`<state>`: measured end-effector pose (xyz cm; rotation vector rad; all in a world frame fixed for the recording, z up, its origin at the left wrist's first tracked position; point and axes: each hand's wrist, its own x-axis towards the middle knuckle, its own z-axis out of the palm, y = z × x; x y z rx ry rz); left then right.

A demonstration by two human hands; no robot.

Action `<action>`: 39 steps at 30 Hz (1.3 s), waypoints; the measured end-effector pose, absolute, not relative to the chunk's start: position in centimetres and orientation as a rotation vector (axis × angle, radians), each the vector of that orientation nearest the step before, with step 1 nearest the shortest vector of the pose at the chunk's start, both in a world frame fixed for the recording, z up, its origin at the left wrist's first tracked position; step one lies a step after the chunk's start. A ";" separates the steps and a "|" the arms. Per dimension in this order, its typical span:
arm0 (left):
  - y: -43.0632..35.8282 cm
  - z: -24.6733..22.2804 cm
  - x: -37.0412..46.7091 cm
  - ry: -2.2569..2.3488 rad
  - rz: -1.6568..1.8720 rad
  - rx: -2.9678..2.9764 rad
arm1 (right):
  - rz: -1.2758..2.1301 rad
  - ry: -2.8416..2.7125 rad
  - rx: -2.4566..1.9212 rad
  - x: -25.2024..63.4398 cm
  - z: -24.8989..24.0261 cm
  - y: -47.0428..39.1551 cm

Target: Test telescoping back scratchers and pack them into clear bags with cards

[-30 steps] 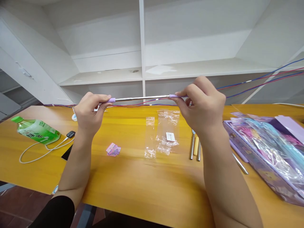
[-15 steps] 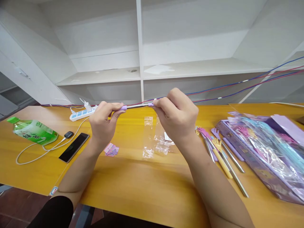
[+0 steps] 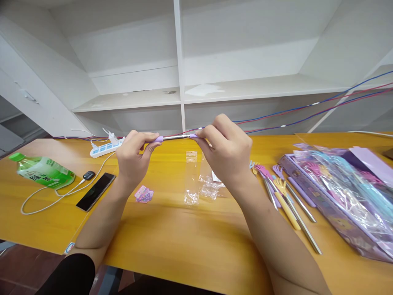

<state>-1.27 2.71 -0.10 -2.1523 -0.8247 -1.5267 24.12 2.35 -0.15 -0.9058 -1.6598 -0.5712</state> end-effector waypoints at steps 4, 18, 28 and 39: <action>3.0 0.0 -1.5 -0.808 -1.503 -2.155 | -0.610 -1.689 -0.886 24.2 -0.1 2.3; 3.0 1.8 -3.5 -0.823 -1.334 -2.235 | -0.815 -1.811 -0.929 24.3 0.3 1.9; 3.3 2.6 -5.4 -0.758 -1.382 -2.127 | -0.871 -1.720 -0.940 24.8 0.4 2.3; 3.8 4.3 -10.8 -0.843 -1.468 -1.923 | -0.903 -1.626 -0.720 33.5 3.4 3.1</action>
